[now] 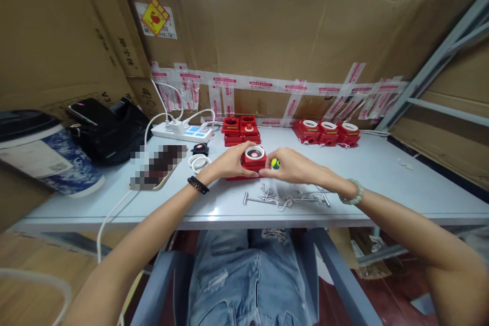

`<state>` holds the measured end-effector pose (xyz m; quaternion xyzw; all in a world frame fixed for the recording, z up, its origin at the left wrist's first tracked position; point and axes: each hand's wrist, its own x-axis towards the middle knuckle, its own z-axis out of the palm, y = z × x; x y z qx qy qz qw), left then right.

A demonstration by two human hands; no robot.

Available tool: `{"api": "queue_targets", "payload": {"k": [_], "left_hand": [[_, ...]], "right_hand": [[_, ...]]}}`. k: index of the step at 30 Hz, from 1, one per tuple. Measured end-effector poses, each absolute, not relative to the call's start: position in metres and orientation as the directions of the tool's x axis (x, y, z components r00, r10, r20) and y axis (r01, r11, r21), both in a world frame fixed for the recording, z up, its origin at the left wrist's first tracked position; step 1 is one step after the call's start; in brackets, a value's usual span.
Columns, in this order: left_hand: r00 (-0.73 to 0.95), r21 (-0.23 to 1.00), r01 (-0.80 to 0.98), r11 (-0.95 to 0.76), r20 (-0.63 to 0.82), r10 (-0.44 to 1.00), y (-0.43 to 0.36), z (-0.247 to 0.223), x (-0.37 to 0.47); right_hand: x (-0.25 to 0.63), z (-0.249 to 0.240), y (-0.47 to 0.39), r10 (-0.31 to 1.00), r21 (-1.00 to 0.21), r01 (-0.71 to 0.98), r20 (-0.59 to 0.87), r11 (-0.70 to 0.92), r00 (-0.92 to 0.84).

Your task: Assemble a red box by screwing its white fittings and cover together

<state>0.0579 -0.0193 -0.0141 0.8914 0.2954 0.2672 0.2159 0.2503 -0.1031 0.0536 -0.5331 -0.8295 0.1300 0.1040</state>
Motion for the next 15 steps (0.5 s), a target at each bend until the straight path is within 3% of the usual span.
{"api": "queue_targets", "payload": {"k": [4,6,9,15], "left_hand": [[0.705,0.446,0.484,-0.753,0.312,0.637,-0.015,-0.013,0.052],[0.711,0.421,0.511,-0.75,0.283,0.643,-0.013,-0.013,0.048],[0.742,0.447,0.48,-0.755,0.251,0.621,-0.011,-0.012,0.044],[0.764,0.469,0.462,-0.753,0.222,0.606,-0.01,-0.011,0.042]], "right_hand": [[0.257,0.071,-0.083,0.836,-0.601,0.619,0.52,0.505,-0.176],[0.257,0.078,-0.068,0.751,-0.694,0.412,0.66,0.59,0.037],[0.252,0.079,-0.044,0.706,-0.752,0.188,0.658,0.631,0.262],[0.236,0.062,-0.016,0.728,-0.787,0.048,0.591,0.615,0.347]]}}
